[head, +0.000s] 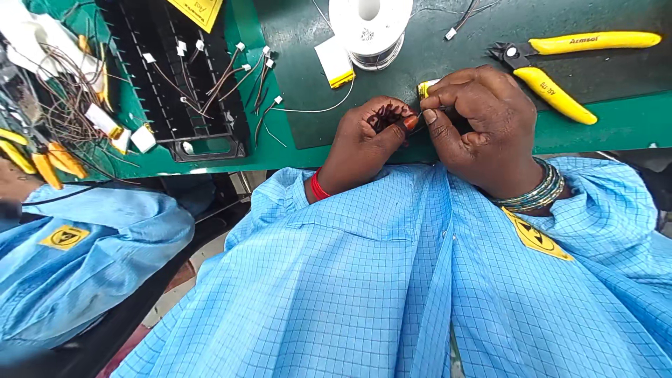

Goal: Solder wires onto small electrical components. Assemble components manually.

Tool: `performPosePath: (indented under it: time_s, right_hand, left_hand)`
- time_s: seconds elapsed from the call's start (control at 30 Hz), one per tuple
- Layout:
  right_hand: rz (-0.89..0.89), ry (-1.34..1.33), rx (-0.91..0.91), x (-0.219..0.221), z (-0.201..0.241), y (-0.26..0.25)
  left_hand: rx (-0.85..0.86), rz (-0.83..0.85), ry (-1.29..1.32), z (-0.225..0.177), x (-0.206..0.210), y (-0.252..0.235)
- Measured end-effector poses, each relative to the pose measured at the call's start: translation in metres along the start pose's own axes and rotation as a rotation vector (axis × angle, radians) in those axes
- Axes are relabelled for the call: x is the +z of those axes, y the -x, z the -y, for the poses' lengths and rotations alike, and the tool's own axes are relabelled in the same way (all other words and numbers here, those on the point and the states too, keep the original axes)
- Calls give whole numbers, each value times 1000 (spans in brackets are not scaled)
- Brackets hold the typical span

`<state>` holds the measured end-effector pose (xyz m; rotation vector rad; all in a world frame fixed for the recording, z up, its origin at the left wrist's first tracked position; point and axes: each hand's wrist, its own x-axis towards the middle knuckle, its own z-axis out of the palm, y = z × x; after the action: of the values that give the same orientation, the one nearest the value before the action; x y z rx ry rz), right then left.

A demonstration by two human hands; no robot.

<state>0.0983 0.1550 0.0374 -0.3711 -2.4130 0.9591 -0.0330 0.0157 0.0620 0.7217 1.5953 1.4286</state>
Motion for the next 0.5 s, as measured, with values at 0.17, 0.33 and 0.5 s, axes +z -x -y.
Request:
performPosePath:
  time_s: [0.17,0.33,0.5]
  right_hand:
    - [-96,58,-100,-1,5,3]
    - [-82,70,-88,2,6,2]
    - [-68,52,-71,2,6,2]
  left_hand:
    - [-16,-40,31,-1,2,0]
    - [34,-43,16,2,3,1]
    - [152,-68,-78,11,5,3]
